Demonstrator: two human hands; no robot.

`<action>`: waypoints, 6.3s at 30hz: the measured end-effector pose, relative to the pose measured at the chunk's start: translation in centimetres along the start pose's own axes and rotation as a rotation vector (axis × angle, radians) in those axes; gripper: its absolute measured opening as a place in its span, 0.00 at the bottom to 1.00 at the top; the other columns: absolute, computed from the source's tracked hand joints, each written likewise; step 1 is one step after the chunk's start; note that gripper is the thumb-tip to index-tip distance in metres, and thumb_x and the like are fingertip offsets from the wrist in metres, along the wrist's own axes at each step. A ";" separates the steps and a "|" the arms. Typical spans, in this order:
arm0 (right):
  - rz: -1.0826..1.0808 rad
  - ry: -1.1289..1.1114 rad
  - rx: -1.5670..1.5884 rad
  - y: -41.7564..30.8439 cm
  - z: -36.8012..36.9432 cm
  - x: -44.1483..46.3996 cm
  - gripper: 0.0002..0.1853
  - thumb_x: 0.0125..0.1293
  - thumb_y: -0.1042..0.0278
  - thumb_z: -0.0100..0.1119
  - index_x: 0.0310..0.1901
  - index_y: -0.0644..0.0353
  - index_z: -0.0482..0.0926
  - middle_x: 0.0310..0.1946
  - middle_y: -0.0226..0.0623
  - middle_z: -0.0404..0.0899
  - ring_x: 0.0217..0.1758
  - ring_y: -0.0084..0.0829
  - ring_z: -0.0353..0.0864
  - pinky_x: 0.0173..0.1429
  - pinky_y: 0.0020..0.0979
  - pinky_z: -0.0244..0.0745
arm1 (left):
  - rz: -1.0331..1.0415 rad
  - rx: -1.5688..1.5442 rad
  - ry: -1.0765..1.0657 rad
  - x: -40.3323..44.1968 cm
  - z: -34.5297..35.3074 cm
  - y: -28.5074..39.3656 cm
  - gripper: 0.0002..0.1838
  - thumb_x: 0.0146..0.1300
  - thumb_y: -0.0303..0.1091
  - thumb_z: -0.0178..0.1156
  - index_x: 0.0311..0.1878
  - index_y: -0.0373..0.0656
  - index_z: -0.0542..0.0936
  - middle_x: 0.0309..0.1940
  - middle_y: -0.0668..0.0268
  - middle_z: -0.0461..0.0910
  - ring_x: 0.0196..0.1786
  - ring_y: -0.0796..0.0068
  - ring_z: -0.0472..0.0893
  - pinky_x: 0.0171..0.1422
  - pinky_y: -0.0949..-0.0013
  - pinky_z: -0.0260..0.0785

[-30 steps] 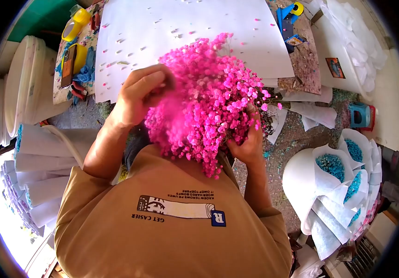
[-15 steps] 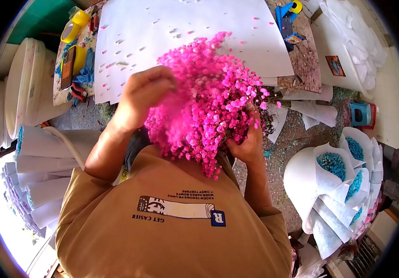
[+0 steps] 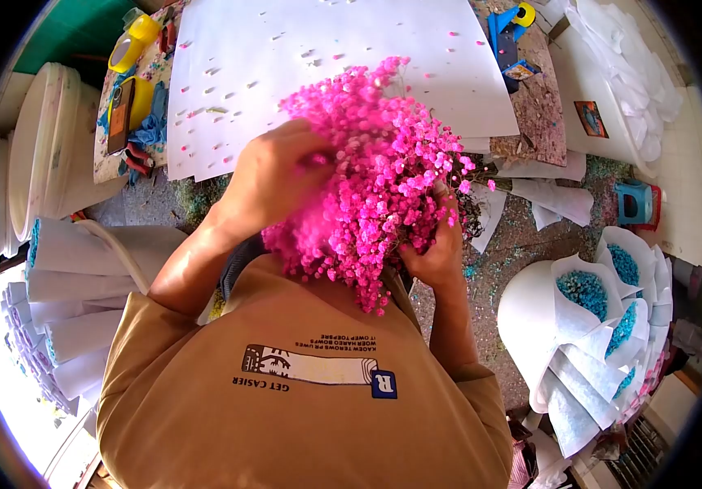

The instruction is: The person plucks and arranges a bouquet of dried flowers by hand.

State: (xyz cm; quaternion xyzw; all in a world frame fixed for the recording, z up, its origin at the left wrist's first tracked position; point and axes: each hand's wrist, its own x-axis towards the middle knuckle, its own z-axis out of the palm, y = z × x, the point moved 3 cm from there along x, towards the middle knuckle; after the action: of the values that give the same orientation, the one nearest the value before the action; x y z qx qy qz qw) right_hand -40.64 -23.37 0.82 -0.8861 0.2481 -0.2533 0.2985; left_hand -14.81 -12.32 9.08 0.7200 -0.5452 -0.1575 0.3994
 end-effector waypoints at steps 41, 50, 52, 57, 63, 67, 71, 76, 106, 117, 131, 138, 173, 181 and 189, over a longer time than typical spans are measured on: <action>0.194 -0.028 0.186 1.8 0.8 -1.7 0.50 0.48 0.68 0.73 0.73 0.74 0.61 0.64 0.60 0.72 0.68 0.59 0.74 0.72 0.49 0.68 | -0.368 -0.679 0.125 6.0 -1.6 -4.7 0.10 0.73 0.36 0.60 0.43 0.37 0.82 0.24 0.74 0.70 0.25 0.85 0.63 0.27 0.74 0.54; 0.128 -0.042 0.155 0.6 0.5 -0.7 0.47 0.47 0.68 0.71 0.72 0.72 0.63 0.63 0.59 0.72 0.66 0.59 0.74 0.70 0.50 0.70 | -0.190 -0.486 -0.006 5.9 -0.9 -6.1 0.13 0.69 0.35 0.65 0.48 0.34 0.85 0.35 0.65 0.84 0.34 0.79 0.79 0.40 0.74 0.72; 0.087 -0.031 0.104 0.1 0.2 -0.4 0.45 0.52 0.69 0.72 0.72 0.72 0.64 0.62 0.53 0.75 0.64 0.49 0.77 0.70 0.44 0.71 | -0.299 -0.342 -0.055 5.8 -0.9 -5.6 0.12 0.68 0.31 0.65 0.48 0.31 0.84 0.38 0.61 0.87 0.42 0.74 0.84 0.50 0.70 0.77; 0.091 -0.030 0.138 0.3 0.2 -0.3 0.40 0.55 0.71 0.72 0.70 0.71 0.67 0.60 0.48 0.79 0.62 0.40 0.80 0.69 0.40 0.72 | -0.354 -0.684 0.073 5.7 -1.0 -6.7 0.10 0.71 0.34 0.61 0.44 0.34 0.83 0.28 0.70 0.78 0.29 0.83 0.72 0.33 0.75 0.64; 0.049 -0.037 0.118 0.2 0.3 -0.2 0.39 0.54 0.70 0.73 0.68 0.71 0.68 0.59 0.49 0.80 0.61 0.40 0.81 0.69 0.40 0.72 | -0.265 -0.496 0.010 6.6 -1.7 -3.5 0.16 0.73 0.42 0.59 0.47 0.37 0.84 0.30 0.70 0.78 0.29 0.81 0.72 0.33 0.72 0.64; 0.141 -0.043 0.168 0.5 0.5 -0.6 0.47 0.47 0.68 0.71 0.71 0.71 0.64 0.62 0.58 0.72 0.65 0.58 0.75 0.70 0.49 0.70 | -0.103 -0.191 -0.061 6.9 -0.8 -2.6 0.16 0.68 0.39 0.64 0.48 0.35 0.86 0.38 0.53 0.87 0.41 0.65 0.85 0.51 0.62 0.76; 0.082 -0.019 0.099 0.4 0.3 -0.7 0.44 0.54 0.70 0.74 0.71 0.72 0.62 0.59 0.48 0.78 0.61 0.39 0.81 0.68 0.39 0.72 | -0.180 -0.468 0.063 7.6 -0.1 -4.1 0.12 0.69 0.36 0.64 0.45 0.35 0.85 0.33 0.64 0.83 0.34 0.76 0.79 0.40 0.70 0.70; 0.036 -0.041 0.008 -0.4 0.1 -0.2 0.46 0.54 0.73 0.73 0.73 0.70 0.60 0.60 0.47 0.78 0.61 0.37 0.81 0.69 0.39 0.72 | -0.317 -0.687 -0.114 8.8 -0.8 -2.7 0.14 0.72 0.40 0.61 0.46 0.37 0.85 0.31 0.72 0.80 0.30 0.84 0.73 0.35 0.75 0.65; 0.088 -0.042 0.140 0.1 0.2 -0.4 0.49 0.54 0.72 0.74 0.75 0.70 0.57 0.63 0.48 0.75 0.66 0.37 0.77 0.71 0.39 0.71 | -0.367 -1.189 -0.182 9.0 -0.8 -2.9 0.09 0.71 0.35 0.58 0.39 0.39 0.77 0.27 0.68 0.73 0.24 0.81 0.65 0.26 0.73 0.58; 0.191 0.085 0.353 1.1 -0.1 -1.2 0.46 0.55 0.64 0.80 0.72 0.67 0.65 0.64 0.43 0.77 0.66 0.37 0.78 0.71 0.40 0.70 | -0.452 -1.487 -0.025 0.7 -4.2 -6.9 0.13 0.79 0.40 0.53 0.40 0.42 0.75 0.25 0.72 0.66 0.22 0.87 0.57 0.21 0.80 0.45; 0.073 0.123 0.367 1.8 -1.2 -0.1 0.48 0.56 0.50 0.75 0.72 0.69 0.64 0.66 0.48 0.72 0.68 0.42 0.74 0.73 0.46 0.66 | -0.481 -0.920 0.057 -1.7 -1.8 -6.9 0.11 0.72 0.33 0.60 0.50 0.40 0.85 0.29 0.78 0.76 0.26 0.90 0.66 0.28 0.80 0.54; 0.042 0.179 0.295 2.7 -1.2 -1.0 0.46 0.55 0.50 0.76 0.69 0.69 0.69 0.63 0.48 0.74 0.67 0.44 0.74 0.72 0.46 0.66 | -0.325 -0.566 0.191 1.6 -1.1 -10.7 0.16 0.69 0.33 0.59 0.52 0.32 0.85 0.43 0.55 0.88 0.47 0.69 0.84 0.58 0.66 0.75; 0.123 0.134 0.388 2.3 -0.8 -0.9 0.46 0.53 0.56 0.78 0.69 0.69 0.68 0.63 0.47 0.76 0.65 0.41 0.77 0.71 0.44 0.68 | -0.544 -1.074 0.051 1.6 0.1 -12.4 0.10 0.66 0.35 0.58 0.35 0.38 0.84 0.24 0.71 0.74 0.24 0.84 0.67 0.27 0.74 0.57; 0.094 0.114 0.278 2.2 -1.2 -0.9 0.44 0.54 0.55 0.76 0.69 0.69 0.68 0.61 0.48 0.77 0.64 0.41 0.78 0.70 0.45 0.69 | -0.344 -0.696 0.027 2.6 1.4 -12.2 0.17 0.59 0.31 0.68 0.49 0.30 0.87 0.38 0.56 0.89 0.39 0.71 0.85 0.50 0.67 0.77; 0.076 0.118 0.254 1.9 -1.3 -0.6 0.40 0.55 0.56 0.74 0.66 0.68 0.72 0.59 0.48 0.79 0.62 0.43 0.80 0.69 0.45 0.70 | -0.459 -0.809 0.220 2.4 1.5 -12.3 0.12 0.62 0.32 0.66 0.45 0.34 0.88 0.37 0.62 0.88 0.35 0.72 0.82 0.45 0.65 0.76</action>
State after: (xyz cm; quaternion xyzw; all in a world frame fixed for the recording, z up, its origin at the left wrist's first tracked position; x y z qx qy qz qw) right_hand -42.37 -24.85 0.32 -0.8147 0.2647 -0.3228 0.4025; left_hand -6.89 -14.10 -0.54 0.6210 -0.2217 -0.3641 0.6578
